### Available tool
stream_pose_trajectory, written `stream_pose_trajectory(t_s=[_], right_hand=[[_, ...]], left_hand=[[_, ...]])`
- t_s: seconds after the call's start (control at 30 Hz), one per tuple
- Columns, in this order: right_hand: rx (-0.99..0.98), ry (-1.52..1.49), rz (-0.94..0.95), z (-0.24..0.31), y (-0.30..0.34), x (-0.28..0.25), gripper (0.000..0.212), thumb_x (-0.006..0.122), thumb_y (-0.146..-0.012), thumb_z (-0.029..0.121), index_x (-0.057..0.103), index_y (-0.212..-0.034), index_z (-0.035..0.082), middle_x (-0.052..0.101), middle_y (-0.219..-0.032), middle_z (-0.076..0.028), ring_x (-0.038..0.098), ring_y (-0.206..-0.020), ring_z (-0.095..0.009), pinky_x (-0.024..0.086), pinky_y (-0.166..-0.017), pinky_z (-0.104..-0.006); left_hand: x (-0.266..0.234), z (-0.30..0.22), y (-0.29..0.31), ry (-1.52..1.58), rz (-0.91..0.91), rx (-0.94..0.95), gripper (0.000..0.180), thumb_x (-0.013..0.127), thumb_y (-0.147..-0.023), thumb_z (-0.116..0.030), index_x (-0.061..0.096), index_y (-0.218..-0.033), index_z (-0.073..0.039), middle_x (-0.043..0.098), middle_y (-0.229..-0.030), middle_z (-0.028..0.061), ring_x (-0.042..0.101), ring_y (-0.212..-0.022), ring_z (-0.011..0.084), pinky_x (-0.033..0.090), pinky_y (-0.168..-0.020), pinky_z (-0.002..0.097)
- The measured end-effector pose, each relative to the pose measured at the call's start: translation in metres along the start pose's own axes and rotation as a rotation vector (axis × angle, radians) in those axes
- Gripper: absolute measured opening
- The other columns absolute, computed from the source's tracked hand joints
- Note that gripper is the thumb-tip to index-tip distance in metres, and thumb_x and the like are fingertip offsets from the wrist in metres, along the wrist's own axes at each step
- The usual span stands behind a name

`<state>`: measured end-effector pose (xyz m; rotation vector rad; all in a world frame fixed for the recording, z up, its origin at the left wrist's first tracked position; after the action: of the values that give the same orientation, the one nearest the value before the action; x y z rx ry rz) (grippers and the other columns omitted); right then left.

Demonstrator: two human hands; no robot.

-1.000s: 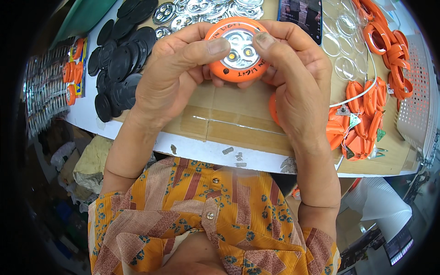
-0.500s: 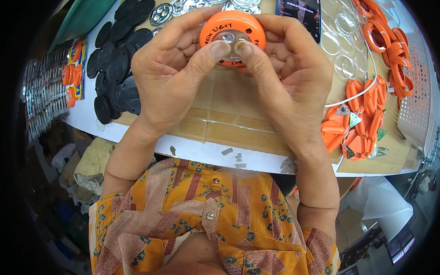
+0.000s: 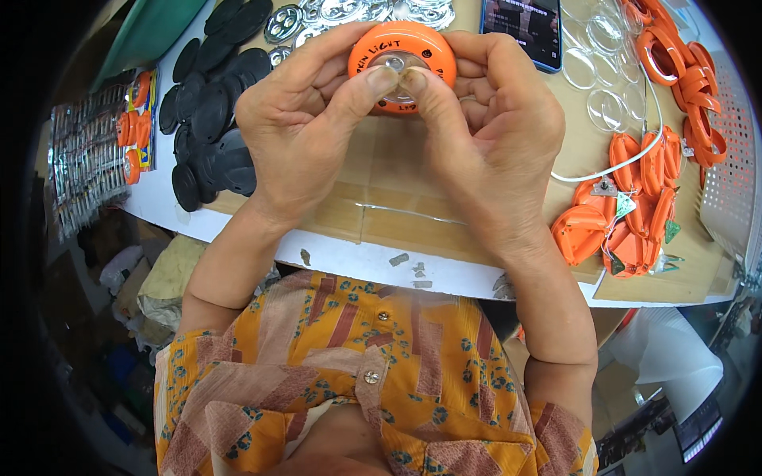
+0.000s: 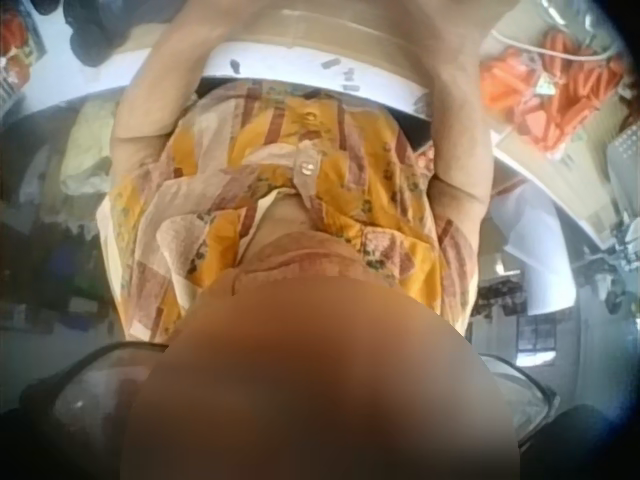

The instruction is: The person assembles small orange electronic LED lights by inserting circuit boards and clear lenses into led light housings, using tweezers to handle the components.

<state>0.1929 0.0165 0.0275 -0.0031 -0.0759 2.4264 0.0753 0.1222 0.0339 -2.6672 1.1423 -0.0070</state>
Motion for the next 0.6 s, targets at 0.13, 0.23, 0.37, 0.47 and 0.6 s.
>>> stream_pose_trajectory(t_s=[0.13,0.23,0.37,0.47,0.6], right_hand=[[-0.044,-0.065,0.006,-0.001,-0.004,-0.009,0.023,0.071,-0.094,-0.001,0.059,-0.112,-0.007,0.072,-0.098,-0.009,0.068,-0.083,-0.006,0.054,-0.066,-0.0175],[-0.128,-0.086,-0.003,-0.002,-0.006,-0.009,0.026,0.075,-0.091,0.001,0.061,-0.112,-0.006,0.071,-0.096,-0.008,0.068,-0.079,-0.007,0.053,-0.064,-0.0183],[-0.183,0.043,-0.073,0.0,-0.005,-0.012,0.03,0.079,-0.084,0.003,0.067,-0.111,-0.002,0.069,-0.095,-0.008,0.066,-0.072,-0.011,0.052,-0.061,-0.0223],[-0.302,0.32,0.1,0.01,-0.002,-0.008,0.037,0.073,-0.09,-0.004,0.061,-0.126,-0.004,0.067,-0.106,-0.005,0.06,-0.08,-0.004,0.049,-0.068,-0.0173],[-0.28,0.281,0.053,0.006,0.002,-0.005,0.035,0.072,-0.09,-0.004,0.061,-0.123,-0.004,0.067,-0.104,-0.004,0.057,-0.078,-0.003,0.047,-0.066,-0.017]], left_hand=[[0.006,-0.001,-0.007,0.126,0.038,-0.085,0.036,0.066,-0.096,0.004,0.059,-0.13,0.012,0.071,-0.115,0.0159,0.07,-0.104,0.0174,0.058,-0.091,0.0283],[0.0,-0.005,-0.007,0.112,0.071,-0.096,0.035,0.064,-0.097,0.001,0.059,-0.13,0.011,0.071,-0.116,0.0147,0.069,-0.104,0.017,0.057,-0.092,0.0286],[0.001,-0.006,-0.007,0.092,0.091,-0.045,0.03,0.062,-0.099,0.001,0.062,-0.128,0.009,0.071,-0.114,0.0118,0.069,-0.102,0.0141,0.055,-0.091,0.0264],[0.001,-0.003,-0.005,0.121,0.091,-0.104,0.031,0.062,-0.099,0.0,0.061,-0.129,0.009,0.071,-0.114,0.012,0.068,-0.104,0.0143,0.055,-0.092,0.0265],[0.004,0.0,-0.005,0.13,0.104,-0.133,0.031,0.063,-0.099,-0.001,0.061,-0.129,0.008,0.071,-0.115,0.0114,0.068,-0.104,0.0134,0.055,-0.092,0.0254]])
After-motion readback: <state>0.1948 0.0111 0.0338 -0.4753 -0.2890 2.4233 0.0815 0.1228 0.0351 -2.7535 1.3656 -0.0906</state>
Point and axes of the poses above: each hand's wrist, its own y-axis away from the middle knuckle, its own x-axis out of the palm, z = x × y, the point moved 5 cm from there along -y, towards the middle knuckle
